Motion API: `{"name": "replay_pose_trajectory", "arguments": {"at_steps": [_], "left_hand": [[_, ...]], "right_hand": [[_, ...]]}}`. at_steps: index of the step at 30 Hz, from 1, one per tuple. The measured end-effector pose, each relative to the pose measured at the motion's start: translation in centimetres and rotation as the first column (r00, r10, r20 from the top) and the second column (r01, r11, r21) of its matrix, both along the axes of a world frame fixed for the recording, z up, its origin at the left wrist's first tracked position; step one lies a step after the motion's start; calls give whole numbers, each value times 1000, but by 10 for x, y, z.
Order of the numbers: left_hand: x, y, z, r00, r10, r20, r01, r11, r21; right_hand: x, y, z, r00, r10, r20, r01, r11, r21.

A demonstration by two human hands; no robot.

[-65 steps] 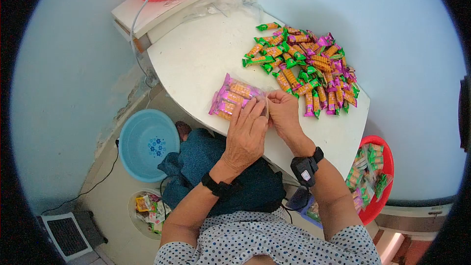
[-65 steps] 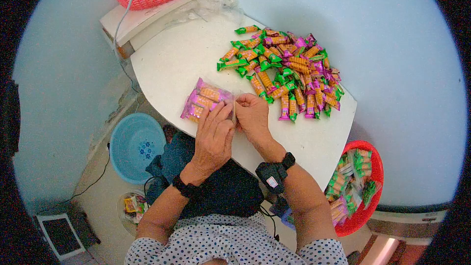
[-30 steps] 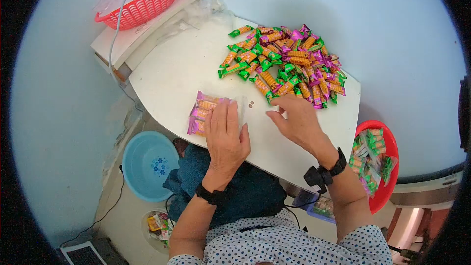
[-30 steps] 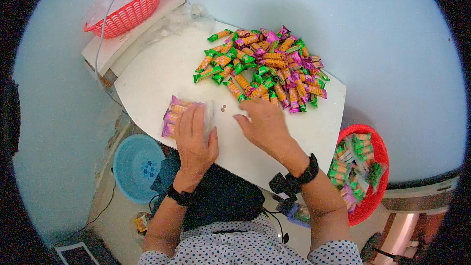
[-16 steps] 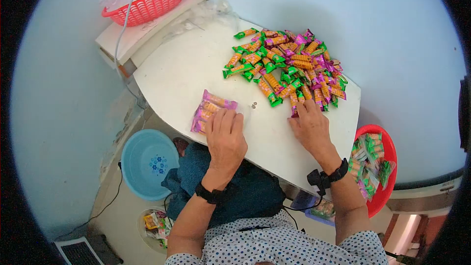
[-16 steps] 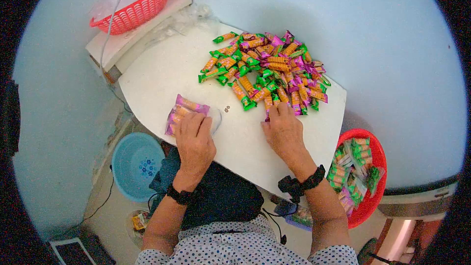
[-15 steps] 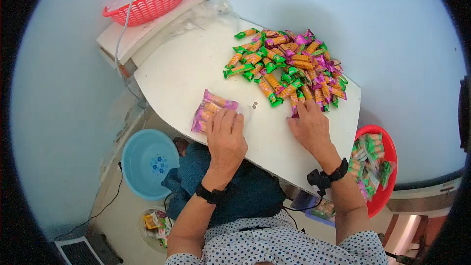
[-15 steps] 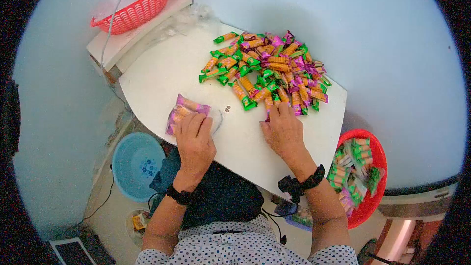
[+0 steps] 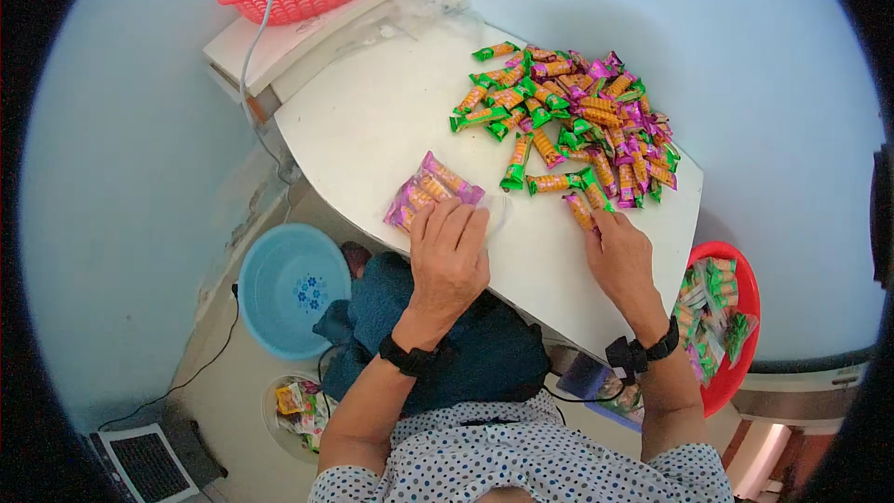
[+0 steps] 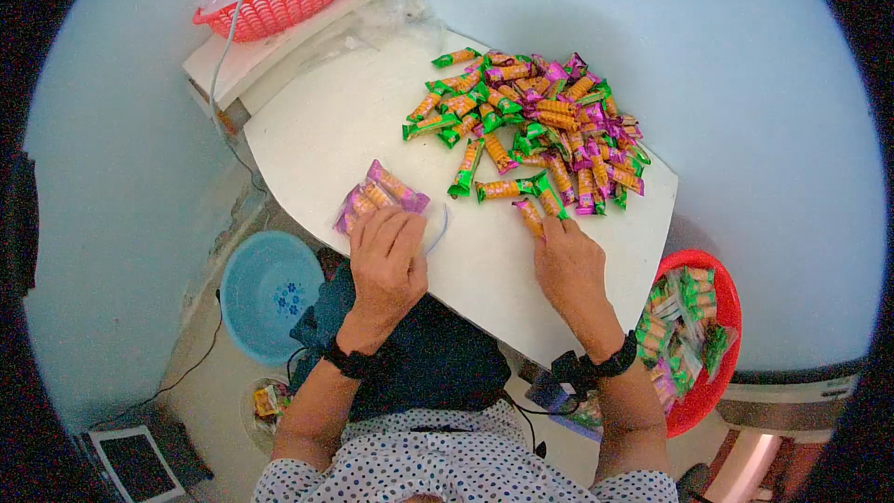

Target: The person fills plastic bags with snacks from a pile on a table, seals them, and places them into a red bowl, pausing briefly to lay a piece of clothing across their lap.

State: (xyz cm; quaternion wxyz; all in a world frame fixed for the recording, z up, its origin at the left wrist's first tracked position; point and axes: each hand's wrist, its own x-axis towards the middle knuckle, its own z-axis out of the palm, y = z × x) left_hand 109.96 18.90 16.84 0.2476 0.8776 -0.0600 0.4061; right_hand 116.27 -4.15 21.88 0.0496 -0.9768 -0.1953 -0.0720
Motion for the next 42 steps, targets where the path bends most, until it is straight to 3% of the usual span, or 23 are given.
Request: {"name": "replay_pose_trajectory", "arguments": {"at_steps": [4,7,13,16,19,22,28,34,42], "left_hand": [[0,-3,0,1000,14,-2,-14,999,-32],[0,-4,-2,1000,10,4,-10,999,-48],[2,-6,3,1000,16,2,-16,998,-55],[4,-6,4,1000,22,8,-22,997,-70],[5,-8,5,1000,21,11,-20,996,-86],[5,-9,10,1000,22,1,-22,996,-85],[6,-9,12,1000,0,20,2,994,-108],[8,-7,15,999,-35,16,36,996,-87],[6,-6,17,999,-54,-4,53,997,-61]], "right_hand": [[-7,-6,-4,1000,2,-19,0,995,99],[-14,-8,0,995,102,-11,-99,985,143],[-8,-16,-10,992,126,16,-127,980,152],[-10,-10,4,979,164,-123,-96,897,432],[-19,2,19,748,337,-572,294,604,741],[-19,13,27,607,495,-621,329,555,764],[-9,33,22,535,522,-664,345,583,736],[3,47,8,508,577,-639,486,421,766],[0,62,-3,561,630,-537,547,205,812]]}}
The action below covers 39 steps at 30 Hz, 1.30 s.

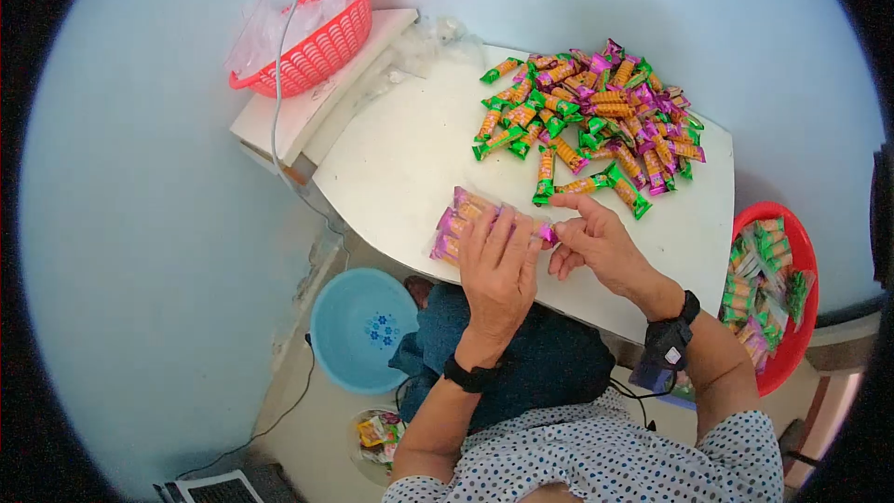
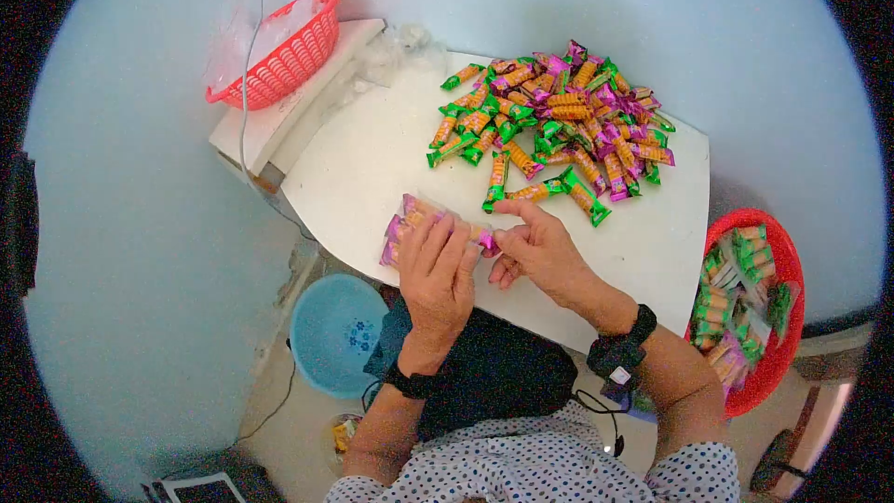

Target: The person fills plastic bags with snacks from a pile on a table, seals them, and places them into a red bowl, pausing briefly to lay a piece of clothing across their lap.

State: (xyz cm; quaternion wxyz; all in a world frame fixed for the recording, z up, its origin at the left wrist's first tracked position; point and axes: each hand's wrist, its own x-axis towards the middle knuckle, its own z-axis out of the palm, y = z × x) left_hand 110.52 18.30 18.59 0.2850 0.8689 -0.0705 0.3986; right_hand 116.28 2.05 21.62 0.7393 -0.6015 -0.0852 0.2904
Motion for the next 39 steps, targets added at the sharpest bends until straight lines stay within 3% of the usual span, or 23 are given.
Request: {"name": "replay_pose_trajectory", "arguments": {"at_steps": [4,7,10,13,16,19,22,25,28,31,37,39], "left_hand": [[-1,-1,-1,1000,-12,-10,12,1000,9],[-2,-1,0,1000,-19,-15,20,999,35],[-3,-2,-1,1000,-22,-23,23,998,66],[-4,-3,-1,999,-29,-29,31,997,72],[-4,-4,-4,999,-33,-33,35,997,70],[-2,-4,-7,999,-30,-34,32,997,70],[-1,-4,-7,999,-23,-39,26,997,79],[-1,-4,-8,999,-18,-38,22,996,83],[-1,-5,-6,999,-19,-37,22,997,77],[0,-6,-7,999,-27,-34,29,997,66],[0,-7,-2,997,-67,-33,68,997,45],[0,-7,-3,996,-77,-40,79,996,44]], "right_hand": [[-1,3,-8,997,16,78,-17,1000,4],[1,8,2,999,-3,32,7,993,-119],[7,9,-10,982,-14,189,54,976,-211],[10,12,-19,963,-48,265,108,970,-217],[14,14,-13,960,-33,279,129,934,-333],[16,19,-26,721,-6,693,341,874,-347],[13,20,-29,564,41,825,394,864,-312],[9,17,-20,659,91,747,279,893,-354],[8,15,-18,626,121,770,238,911,-337],[14,18,-29,534,89,840,286,917,-279],[21,27,-29,653,92,752,286,889,-357],[22,31,-33,623,64,779,332,881,-338]]}}
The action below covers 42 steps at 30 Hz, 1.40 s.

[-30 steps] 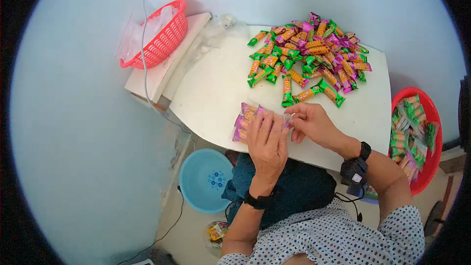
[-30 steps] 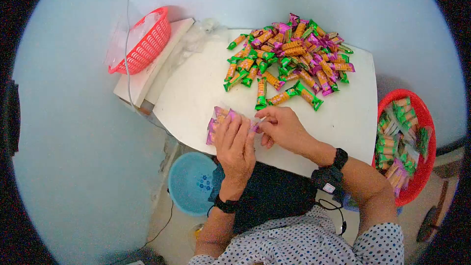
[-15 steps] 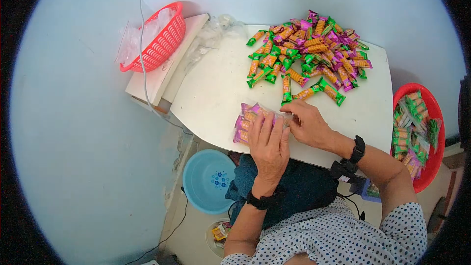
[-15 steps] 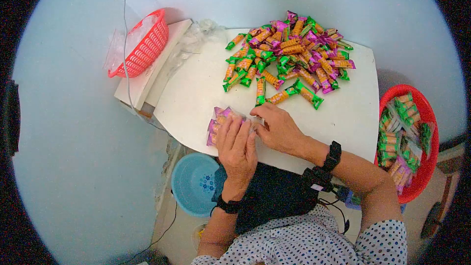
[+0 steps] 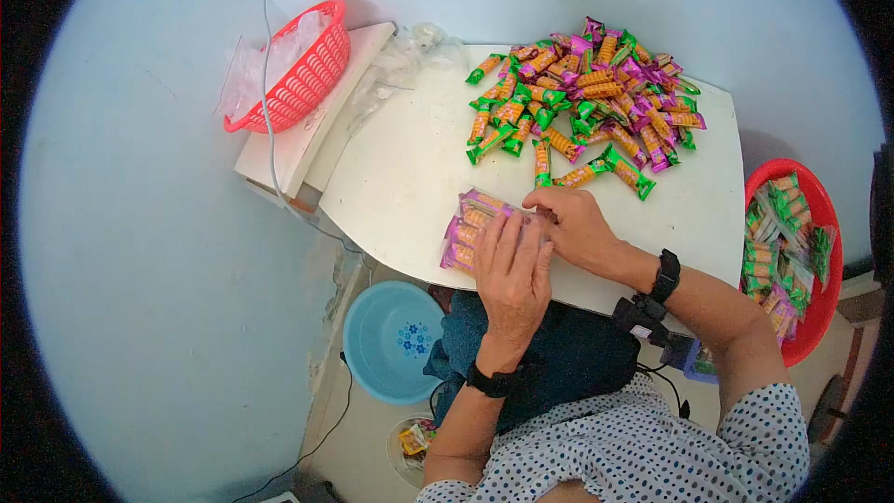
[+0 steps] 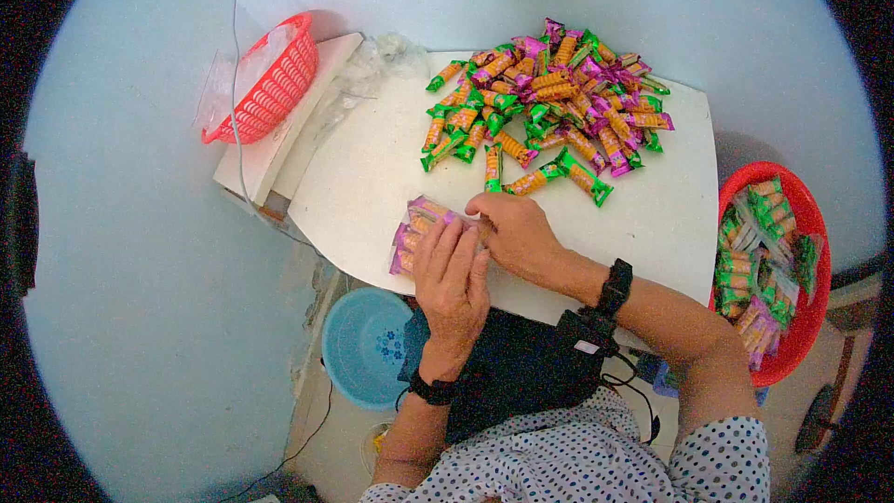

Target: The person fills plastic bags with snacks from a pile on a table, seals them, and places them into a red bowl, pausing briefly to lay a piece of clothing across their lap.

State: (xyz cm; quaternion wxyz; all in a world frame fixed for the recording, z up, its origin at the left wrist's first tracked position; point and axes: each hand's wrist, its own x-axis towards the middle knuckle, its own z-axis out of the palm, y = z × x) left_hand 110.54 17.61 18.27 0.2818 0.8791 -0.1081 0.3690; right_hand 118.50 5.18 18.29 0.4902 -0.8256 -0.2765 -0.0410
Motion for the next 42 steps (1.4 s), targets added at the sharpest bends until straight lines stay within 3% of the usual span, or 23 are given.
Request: {"name": "replay_pose_trajectory", "arguments": {"at_steps": [4,10,13,19,26,32,37,42], "left_hand": [[-4,1,4,999,-43,-24,43,999,-23],[-23,23,2,997,-38,-73,40,999,20],[-40,32,-3,995,-2,-103,10,997,71],[-58,37,-5,981,-29,-191,61,984,166],[-59,35,17,950,-65,-307,185,906,380],[-54,42,2,974,-13,-225,130,848,514],[-52,39,-4,987,-18,-159,94,867,489],[-52,37,0,992,-26,-125,72,923,379]], "right_hand": [[-2,-1,0,993,11,115,-7,999,-33],[0,-13,1,993,-115,21,116,993,-25],[6,-23,4,995,-43,-90,34,995,-94],[21,-35,0,938,140,-316,-110,988,112],[23,-39,9,860,263,-437,-167,955,247],[29,-41,6,839,296,-458,-194,947,256],[34,-44,0,803,326,-499,-216,939,267],[36,-45,0,832,404,-382,-319,910,266]]}}
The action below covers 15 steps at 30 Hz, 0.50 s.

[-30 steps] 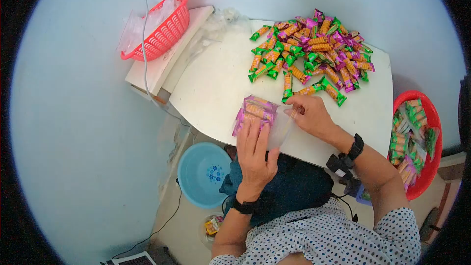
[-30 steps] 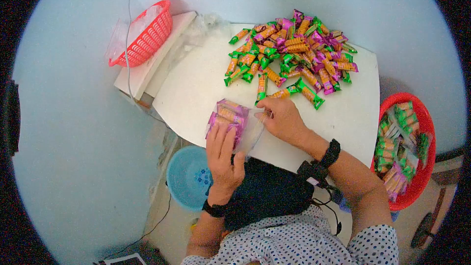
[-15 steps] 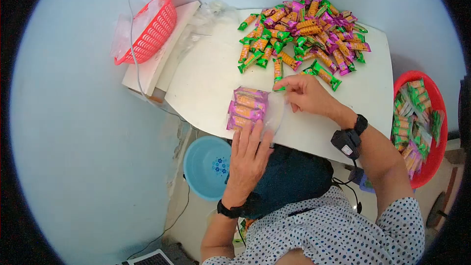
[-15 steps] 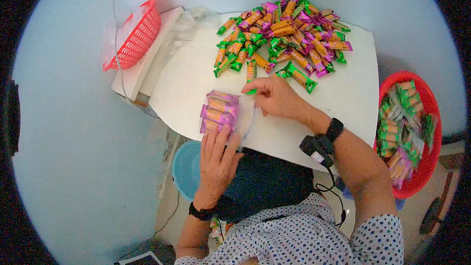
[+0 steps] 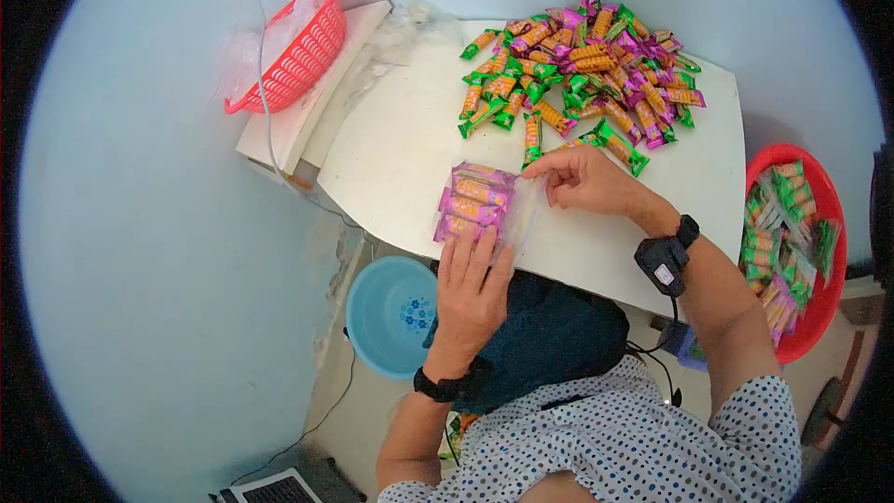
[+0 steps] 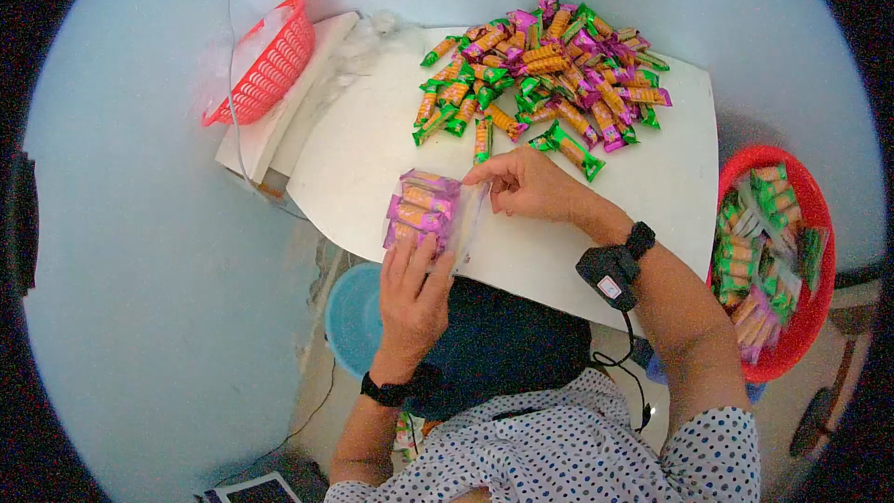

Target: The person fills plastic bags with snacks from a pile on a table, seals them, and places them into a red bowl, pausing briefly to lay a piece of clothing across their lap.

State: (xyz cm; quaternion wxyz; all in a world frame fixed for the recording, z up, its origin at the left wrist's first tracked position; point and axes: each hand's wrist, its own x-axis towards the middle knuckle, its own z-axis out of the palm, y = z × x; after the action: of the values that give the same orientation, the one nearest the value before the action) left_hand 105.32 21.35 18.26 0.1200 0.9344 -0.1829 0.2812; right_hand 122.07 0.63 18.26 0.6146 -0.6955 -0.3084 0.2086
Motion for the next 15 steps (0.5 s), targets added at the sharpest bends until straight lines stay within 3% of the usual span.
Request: {"name": "replay_pose_trajectory", "arguments": {"at_steps": [4,8,11,15], "left_hand": [[0,8,7,999,4,32,1,988,-153],[0,18,25,1000,12,19,-4,931,-366],[-1,26,50,998,3,-70,-44,808,-588],[6,38,71,988,-78,-134,-82,472,-878]], "right_hand": [[-5,7,2,948,-90,304,97,995,-10],[-17,10,23,928,-147,342,168,985,-34],[-24,15,41,921,-172,348,172,985,31],[-25,23,66,869,-138,475,88,988,126]]}}
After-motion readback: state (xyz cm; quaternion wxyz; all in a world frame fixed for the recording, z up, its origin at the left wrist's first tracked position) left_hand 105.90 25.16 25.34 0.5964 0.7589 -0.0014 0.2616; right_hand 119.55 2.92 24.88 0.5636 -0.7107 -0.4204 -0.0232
